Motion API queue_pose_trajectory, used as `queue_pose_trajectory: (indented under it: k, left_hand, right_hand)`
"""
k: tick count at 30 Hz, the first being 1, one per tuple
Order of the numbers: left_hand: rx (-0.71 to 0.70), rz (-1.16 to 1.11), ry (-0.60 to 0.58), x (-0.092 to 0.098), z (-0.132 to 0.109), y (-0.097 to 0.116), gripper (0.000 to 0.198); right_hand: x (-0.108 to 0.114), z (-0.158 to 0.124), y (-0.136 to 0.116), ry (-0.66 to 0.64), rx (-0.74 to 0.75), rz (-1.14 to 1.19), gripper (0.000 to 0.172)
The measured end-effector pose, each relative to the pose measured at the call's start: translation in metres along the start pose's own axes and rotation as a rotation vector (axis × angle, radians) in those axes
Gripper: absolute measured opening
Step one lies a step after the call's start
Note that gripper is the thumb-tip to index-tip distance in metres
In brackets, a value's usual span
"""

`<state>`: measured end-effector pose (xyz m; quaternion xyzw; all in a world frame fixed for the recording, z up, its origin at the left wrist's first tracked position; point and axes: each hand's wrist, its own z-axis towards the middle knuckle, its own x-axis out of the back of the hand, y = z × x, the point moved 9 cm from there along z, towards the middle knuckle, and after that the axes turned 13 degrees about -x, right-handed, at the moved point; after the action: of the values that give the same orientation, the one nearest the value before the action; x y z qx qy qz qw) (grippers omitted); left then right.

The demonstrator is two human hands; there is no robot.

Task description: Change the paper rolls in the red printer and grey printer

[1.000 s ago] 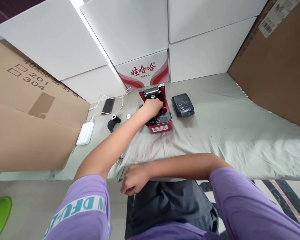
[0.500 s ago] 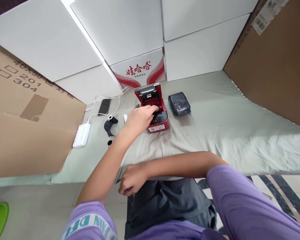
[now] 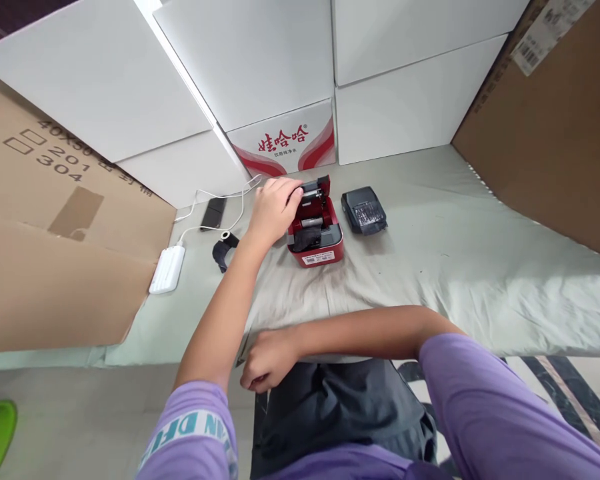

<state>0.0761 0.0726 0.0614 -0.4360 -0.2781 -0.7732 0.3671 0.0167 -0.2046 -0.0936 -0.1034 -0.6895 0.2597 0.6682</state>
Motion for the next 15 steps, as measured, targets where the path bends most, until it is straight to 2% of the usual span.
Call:
queue_pose_trajectory:
  k: [3, 6, 9, 12, 15]
  left_hand:
    - [-0.03, -0.056, -0.057, -0.001, -0.017, 0.015, 0.035]
    - [-0.138, -0.15, -0.172, -0.007, -0.04, 0.03, 0.029]
    - [-0.249, -0.146, -0.239, -0.011, -0.058, 0.035, 0.031]
    - [-0.268, -0.062, -0.209, -0.012, -0.062, 0.034, 0.022]
    - [-0.237, 0.001, -0.149, -0.011, -0.053, 0.035, 0.019]
  right_hand:
    - [0.001, 0.0, 0.0, -0.007, -0.005, -0.006, 0.018]
    - [0.003, 0.0, 0.0, 0.007, -0.014, -0.016, 0.019]
    - [0.004, -0.001, 0.0, 0.022, -0.013, -0.025, 0.02]
    - [0.003, 0.0, -0.001, 0.026, -0.001, -0.018, 0.02]
    - [0.002, 0.002, 0.0, 0.025, -0.001, -0.008, 0.019]
